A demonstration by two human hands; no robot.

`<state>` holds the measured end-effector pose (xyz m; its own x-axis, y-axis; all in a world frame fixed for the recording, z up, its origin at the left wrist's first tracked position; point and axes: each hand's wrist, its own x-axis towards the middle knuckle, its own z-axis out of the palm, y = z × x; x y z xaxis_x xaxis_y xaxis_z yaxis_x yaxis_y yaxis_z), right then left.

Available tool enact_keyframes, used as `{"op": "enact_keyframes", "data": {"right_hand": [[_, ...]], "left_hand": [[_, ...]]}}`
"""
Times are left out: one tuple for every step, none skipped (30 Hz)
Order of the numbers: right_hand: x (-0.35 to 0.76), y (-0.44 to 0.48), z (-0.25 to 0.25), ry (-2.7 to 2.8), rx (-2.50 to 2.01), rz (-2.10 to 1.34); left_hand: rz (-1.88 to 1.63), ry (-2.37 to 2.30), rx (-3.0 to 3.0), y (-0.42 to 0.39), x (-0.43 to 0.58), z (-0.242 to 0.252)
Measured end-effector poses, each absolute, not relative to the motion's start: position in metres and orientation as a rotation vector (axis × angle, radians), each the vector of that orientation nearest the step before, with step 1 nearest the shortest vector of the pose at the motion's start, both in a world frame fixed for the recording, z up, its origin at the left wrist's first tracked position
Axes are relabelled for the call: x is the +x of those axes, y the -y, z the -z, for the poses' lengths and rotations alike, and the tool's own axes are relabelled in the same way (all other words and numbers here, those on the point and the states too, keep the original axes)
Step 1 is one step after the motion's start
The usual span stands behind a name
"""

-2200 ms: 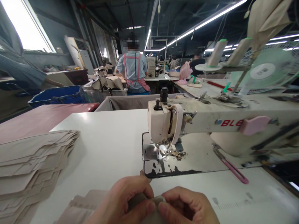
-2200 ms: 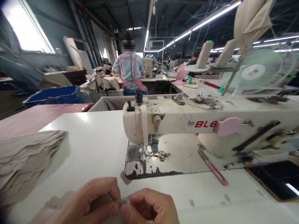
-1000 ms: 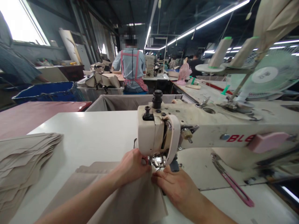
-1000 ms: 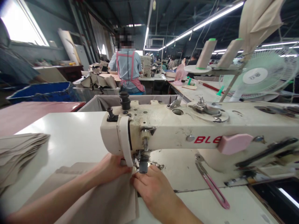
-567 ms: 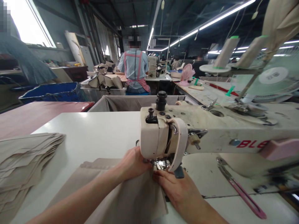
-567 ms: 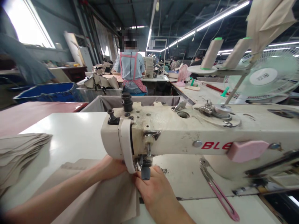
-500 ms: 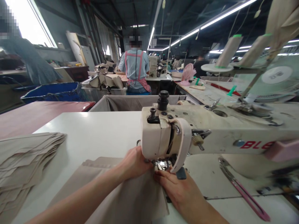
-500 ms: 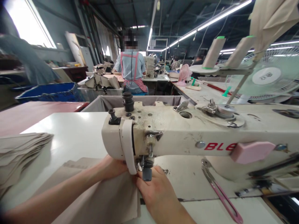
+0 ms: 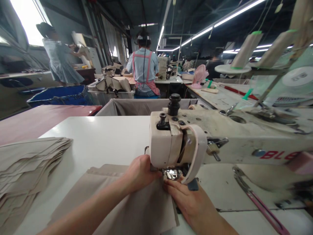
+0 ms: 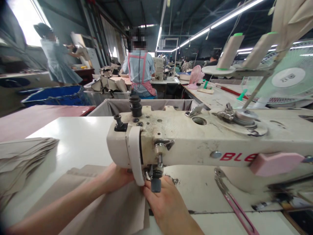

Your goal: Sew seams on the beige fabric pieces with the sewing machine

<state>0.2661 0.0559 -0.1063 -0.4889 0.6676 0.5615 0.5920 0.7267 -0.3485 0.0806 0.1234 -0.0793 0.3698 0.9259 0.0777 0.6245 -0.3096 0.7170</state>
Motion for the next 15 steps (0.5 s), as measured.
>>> {"op": "enact_keyframes", "data": {"right_hand": [[0.267,-0.056,0.107,2.227,-0.972,-0.219],[0.268,-0.056,0.107,2.218,-1.003,-0.296],[0.269,-0.056,0.107,2.207,-1.035,-0.368],[0.269,-0.055,0.106,2.194,-1.062,-0.429],[0.27,-0.053,0.106,2.179,-1.088,-0.48],[0.27,-0.05,0.106,2.166,-1.118,-0.516],[0.27,-0.045,0.106,2.126,-1.154,-0.594],[0.269,-0.04,0.106,2.035,-1.187,-0.748],[0.268,-0.034,0.108,1.882,-1.21,-0.977],[0.266,-0.028,0.109,1.667,-1.218,-1.241],[0.263,-0.023,0.111,1.419,-1.201,-1.488],[0.26,-0.018,0.113,1.185,-1.168,-1.671],[0.256,-0.014,0.115,1.012,-1.141,-1.767],[0.253,-0.011,0.116,0.926,-1.145,-1.777],[0.249,-0.01,0.116,0.885,-1.163,-1.751]], "left_hand": [[-0.697,-1.372,2.05,-0.115,0.08,0.081],[-0.749,-1.4,2.056,-0.104,0.079,0.083],[-0.806,-1.394,2.064,-0.091,0.08,0.087],[-0.866,-1.372,2.063,-0.077,0.081,0.091],[-0.906,-1.319,2.046,-0.063,0.082,0.096],[-0.918,-1.292,2.006,-0.051,0.084,0.1],[-0.899,-1.3,1.938,-0.042,0.085,0.103],[-0.864,-1.323,1.863,-0.035,0.086,0.105],[-0.832,-1.348,1.79,-0.032,0.086,0.107],[-0.806,-1.354,1.731,-0.031,0.085,0.107],[-0.793,-1.331,1.696,-0.032,0.083,0.107],[-0.798,-1.293,1.683,-0.034,0.082,0.107],[-0.806,-1.258,1.686,-0.037,0.08,0.108],[-0.811,-1.237,1.697,-0.039,0.078,0.108],[-0.809,-1.228,1.714,-0.041,0.077,0.109]]}}
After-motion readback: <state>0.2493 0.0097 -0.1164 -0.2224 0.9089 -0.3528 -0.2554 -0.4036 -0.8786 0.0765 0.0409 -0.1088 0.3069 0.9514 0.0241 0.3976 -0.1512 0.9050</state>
